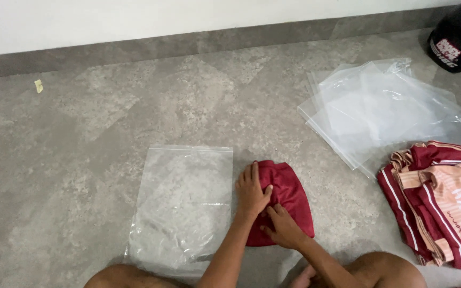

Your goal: The person sits on the floor and folds a maroon short and a striped shirt, placing each into a clear plastic bag and sealing it. The person handles the garments and bags by hand, arranging them on the floor.

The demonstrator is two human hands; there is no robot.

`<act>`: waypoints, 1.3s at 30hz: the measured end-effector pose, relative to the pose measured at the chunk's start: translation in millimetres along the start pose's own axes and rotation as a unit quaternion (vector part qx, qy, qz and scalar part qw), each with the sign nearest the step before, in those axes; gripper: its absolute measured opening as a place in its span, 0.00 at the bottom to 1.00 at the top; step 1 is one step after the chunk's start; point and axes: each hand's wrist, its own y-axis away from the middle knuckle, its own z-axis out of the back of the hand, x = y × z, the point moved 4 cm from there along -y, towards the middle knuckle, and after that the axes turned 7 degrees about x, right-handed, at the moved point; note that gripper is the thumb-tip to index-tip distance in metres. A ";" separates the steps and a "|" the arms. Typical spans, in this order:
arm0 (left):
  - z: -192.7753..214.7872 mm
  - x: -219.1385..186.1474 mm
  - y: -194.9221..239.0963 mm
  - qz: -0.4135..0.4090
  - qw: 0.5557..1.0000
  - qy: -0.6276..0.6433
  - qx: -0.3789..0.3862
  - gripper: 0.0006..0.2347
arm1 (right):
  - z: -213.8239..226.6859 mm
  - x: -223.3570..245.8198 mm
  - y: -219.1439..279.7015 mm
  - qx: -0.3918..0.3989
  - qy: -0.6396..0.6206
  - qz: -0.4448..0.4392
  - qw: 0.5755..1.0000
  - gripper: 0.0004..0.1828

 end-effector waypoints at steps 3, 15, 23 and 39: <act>-21.7 -19.1 -7.4 -0.086 0.993 -0.044 0.067 0.32 | 16.7 10.2 10.1 0.133 -0.117 0.014 0.984 0.32; 22.1 83.9 -9.4 0.096 0.969 -0.067 -0.217 0.26 | 74.8 -30.3 -35.2 -0.060 0.052 -0.195 0.978 0.27; 50.9 96.8 -28.3 -0.127 0.948 -0.198 0.212 0.28 | 87.3 -129.6 -14.4 -0.241 0.257 -0.253 0.901 0.21; 81.2 71.0 42.5 -0.071 0.981 0.030 0.179 0.21 | -6.4 28.8 -61.0 -0.119 -0.471 -0.212 0.848 0.19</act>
